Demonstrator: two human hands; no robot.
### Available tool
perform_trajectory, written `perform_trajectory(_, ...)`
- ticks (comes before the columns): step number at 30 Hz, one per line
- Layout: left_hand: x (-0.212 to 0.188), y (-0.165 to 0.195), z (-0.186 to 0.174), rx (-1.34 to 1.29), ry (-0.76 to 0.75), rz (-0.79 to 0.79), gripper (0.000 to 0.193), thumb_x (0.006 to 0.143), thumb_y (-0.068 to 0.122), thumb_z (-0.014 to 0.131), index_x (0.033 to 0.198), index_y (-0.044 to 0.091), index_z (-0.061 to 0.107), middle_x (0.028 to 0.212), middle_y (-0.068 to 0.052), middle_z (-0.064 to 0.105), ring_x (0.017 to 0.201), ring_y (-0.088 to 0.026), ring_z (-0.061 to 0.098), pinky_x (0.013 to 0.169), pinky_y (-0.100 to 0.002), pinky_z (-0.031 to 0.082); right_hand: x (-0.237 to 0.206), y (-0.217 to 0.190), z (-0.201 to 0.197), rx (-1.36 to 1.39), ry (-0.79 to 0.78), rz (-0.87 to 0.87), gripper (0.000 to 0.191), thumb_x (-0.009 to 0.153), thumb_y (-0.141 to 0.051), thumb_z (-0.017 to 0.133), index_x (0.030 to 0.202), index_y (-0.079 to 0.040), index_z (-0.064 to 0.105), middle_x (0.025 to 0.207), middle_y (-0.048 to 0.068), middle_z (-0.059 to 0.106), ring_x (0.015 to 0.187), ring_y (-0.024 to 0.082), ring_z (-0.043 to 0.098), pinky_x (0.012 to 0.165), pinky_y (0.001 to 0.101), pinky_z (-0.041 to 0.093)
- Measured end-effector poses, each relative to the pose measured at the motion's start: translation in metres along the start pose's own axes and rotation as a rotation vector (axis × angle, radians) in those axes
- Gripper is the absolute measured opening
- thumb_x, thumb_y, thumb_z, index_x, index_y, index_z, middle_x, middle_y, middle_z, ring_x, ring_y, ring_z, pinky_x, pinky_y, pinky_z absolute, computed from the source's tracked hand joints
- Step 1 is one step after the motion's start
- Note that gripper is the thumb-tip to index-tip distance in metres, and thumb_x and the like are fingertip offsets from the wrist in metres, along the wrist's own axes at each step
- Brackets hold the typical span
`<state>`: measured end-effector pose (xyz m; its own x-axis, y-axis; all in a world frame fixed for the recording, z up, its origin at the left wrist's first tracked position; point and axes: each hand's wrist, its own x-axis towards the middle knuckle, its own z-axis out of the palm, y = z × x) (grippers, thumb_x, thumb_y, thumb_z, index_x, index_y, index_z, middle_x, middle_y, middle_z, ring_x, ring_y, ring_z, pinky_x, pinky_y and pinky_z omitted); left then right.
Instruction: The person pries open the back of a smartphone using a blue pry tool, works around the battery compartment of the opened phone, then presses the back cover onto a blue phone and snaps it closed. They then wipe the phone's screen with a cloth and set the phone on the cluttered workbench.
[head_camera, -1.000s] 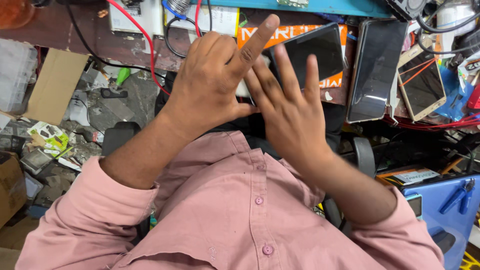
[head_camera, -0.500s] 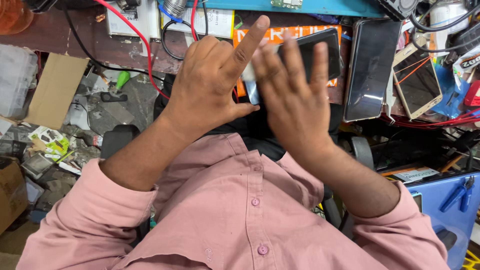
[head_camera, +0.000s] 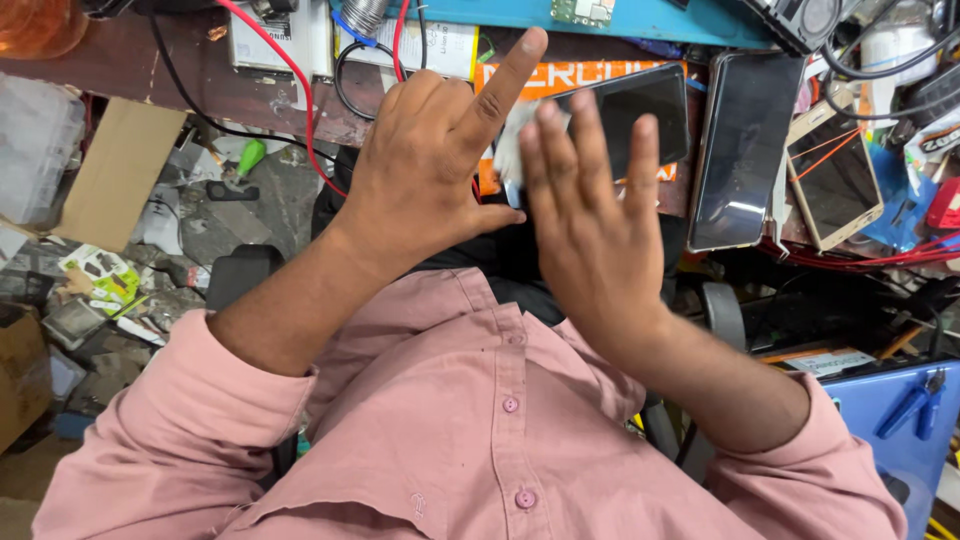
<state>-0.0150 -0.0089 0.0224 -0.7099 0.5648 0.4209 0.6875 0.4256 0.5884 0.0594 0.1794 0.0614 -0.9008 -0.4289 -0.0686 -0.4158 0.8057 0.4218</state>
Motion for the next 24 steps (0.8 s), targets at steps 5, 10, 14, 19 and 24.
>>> perform_trajectory(5, 0.002, 0.007, 0.000, 0.005, -0.039, -0.041, 0.132, 0.065, 0.039, 0.100, 0.166, 0.017, 0.017, 0.093, -0.005, 0.048, 0.092, -0.028, 0.050, 0.089, -0.045, 0.043, 0.000, 0.003, 0.009, 0.154, 0.026, -0.016, 0.059, 0.106, -0.021, 0.055, 0.162, -0.004, 0.047, 0.167, 0.013, 0.043, 0.160, 0.036, 0.030, 0.127, 0.0637, 0.014)
perform_trajectory(10, 0.007, 0.009, 0.000, 0.004, -0.077, -0.068, 0.134, 0.059, 0.053, 0.097, 0.162, 0.009, 0.024, 0.097, -0.008, 0.050, 0.093, -0.030, 0.050, 0.088, -0.046, 0.043, -0.030, 0.014, 0.025, 0.109, -0.012, 0.078, 0.060, 0.105, -0.020, 0.055, 0.163, -0.005, 0.047, 0.171, 0.011, 0.041, 0.160, 0.035, 0.030, 0.127, 0.0627, 0.013)
perform_trajectory(14, 0.012, 0.013, 0.007, 0.078, -0.053, -0.061, 0.111, 0.056, 0.062, 0.096, 0.138, 0.005, 0.050, 0.102, -0.011, 0.052, 0.095, -0.032, 0.050, 0.086, -0.047, 0.042, -0.053, 0.015, 0.026, -0.075, -0.088, 0.197, 0.061, 0.104, -0.018, 0.055, 0.163, -0.006, 0.047, 0.170, 0.010, 0.043, 0.159, 0.036, 0.030, 0.126, 0.0626, 0.014)
perform_trajectory(19, 0.013, 0.016, 0.015, 0.097, -0.062, -0.082, 0.082, 0.060, 0.052, 0.098, 0.120, 0.008, 0.063, 0.105, -0.010, 0.052, 0.100, -0.032, 0.050, 0.089, -0.048, 0.040, -0.041, -0.001, 0.030, 0.208, 0.019, 0.150, 0.061, 0.103, -0.015, 0.055, 0.163, -0.004, 0.046, 0.169, 0.013, 0.043, 0.159, 0.035, 0.028, 0.127, 0.0639, 0.014)
perform_trajectory(24, 0.009, 0.023, 0.021, 0.135, -0.063, -0.091, 0.079, 0.063, 0.050, 0.098, 0.121, 0.009, 0.063, 0.108, -0.010, 0.052, 0.105, -0.032, 0.050, 0.093, -0.047, 0.040, -0.024, 0.033, 0.041, 0.193, -0.011, 0.211, 0.057, 0.106, -0.012, 0.054, 0.161, 0.003, 0.043, 0.166, 0.017, 0.043, 0.161, 0.039, 0.024, 0.128, 0.0649, 0.014)
